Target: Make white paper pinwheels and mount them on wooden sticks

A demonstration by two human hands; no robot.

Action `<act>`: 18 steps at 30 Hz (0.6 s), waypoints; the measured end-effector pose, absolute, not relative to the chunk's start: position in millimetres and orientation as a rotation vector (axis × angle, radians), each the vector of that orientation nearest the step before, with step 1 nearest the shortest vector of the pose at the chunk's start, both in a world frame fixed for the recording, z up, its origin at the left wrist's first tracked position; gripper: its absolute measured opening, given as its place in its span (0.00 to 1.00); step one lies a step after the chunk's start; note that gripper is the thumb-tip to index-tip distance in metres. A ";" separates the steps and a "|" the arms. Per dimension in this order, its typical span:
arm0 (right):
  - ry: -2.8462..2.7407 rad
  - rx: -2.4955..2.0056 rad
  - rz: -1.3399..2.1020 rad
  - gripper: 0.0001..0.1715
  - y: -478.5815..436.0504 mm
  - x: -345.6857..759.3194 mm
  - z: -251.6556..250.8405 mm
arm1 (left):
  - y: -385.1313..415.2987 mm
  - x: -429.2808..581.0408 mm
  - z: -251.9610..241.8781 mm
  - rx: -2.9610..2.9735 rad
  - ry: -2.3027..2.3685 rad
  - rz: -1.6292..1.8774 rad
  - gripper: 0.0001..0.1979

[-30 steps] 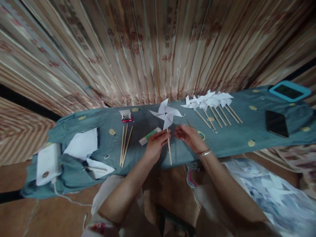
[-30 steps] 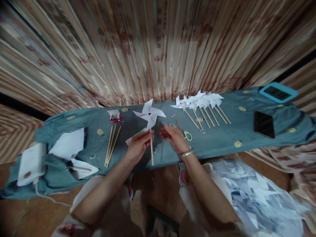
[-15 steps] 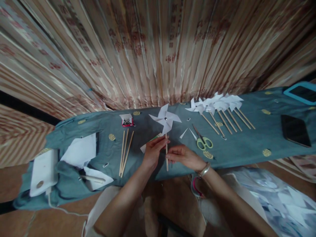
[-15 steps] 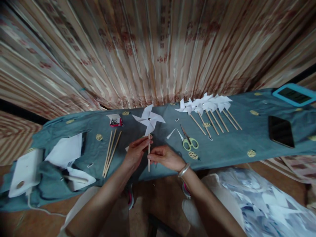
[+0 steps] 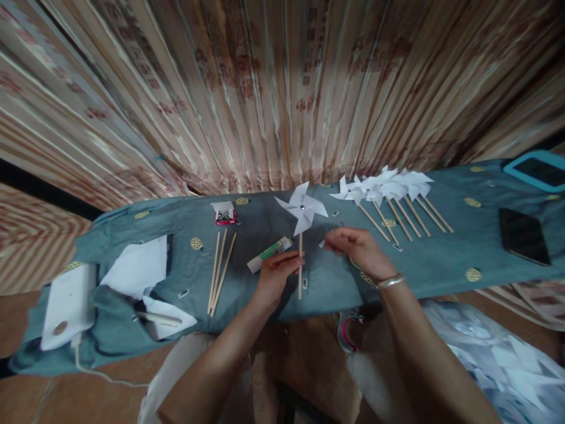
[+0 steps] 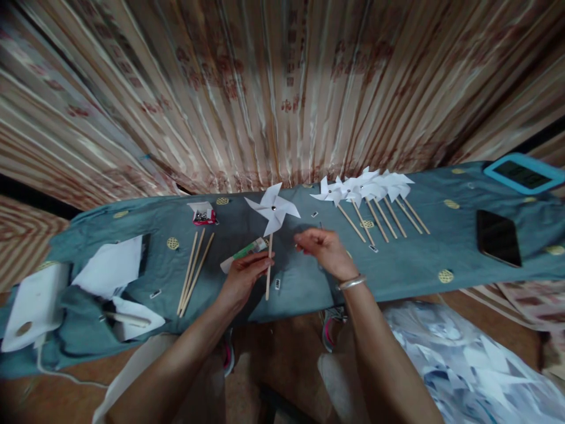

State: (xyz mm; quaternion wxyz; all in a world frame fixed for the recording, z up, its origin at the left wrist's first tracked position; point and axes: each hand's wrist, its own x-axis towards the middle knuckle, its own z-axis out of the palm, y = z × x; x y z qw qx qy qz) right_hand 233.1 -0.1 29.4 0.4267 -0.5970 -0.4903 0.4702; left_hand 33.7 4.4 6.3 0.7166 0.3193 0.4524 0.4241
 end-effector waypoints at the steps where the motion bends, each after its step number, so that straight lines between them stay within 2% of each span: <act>1: -1.111 -1.530 0.997 0.21 3.4 242.6 28.9 | 2.9 34.7 6.8 0.712 0.993 0.922 0.16; 2: -0.991 -1.536 0.829 0.21 7.0 250.5 27.8 | 1.5 35.6 7.2 0.721 0.983 0.902 0.16; 4: -0.886 -1.513 0.709 0.23 13.5 259.9 24.5 | -1.0 37.1 7.2 0.740 0.973 0.867 0.16; 18: -0.828 -1.342 0.926 0.18 22.3 245.2 24.4 | -0.6 36.6 4.3 0.781 0.997 0.833 0.15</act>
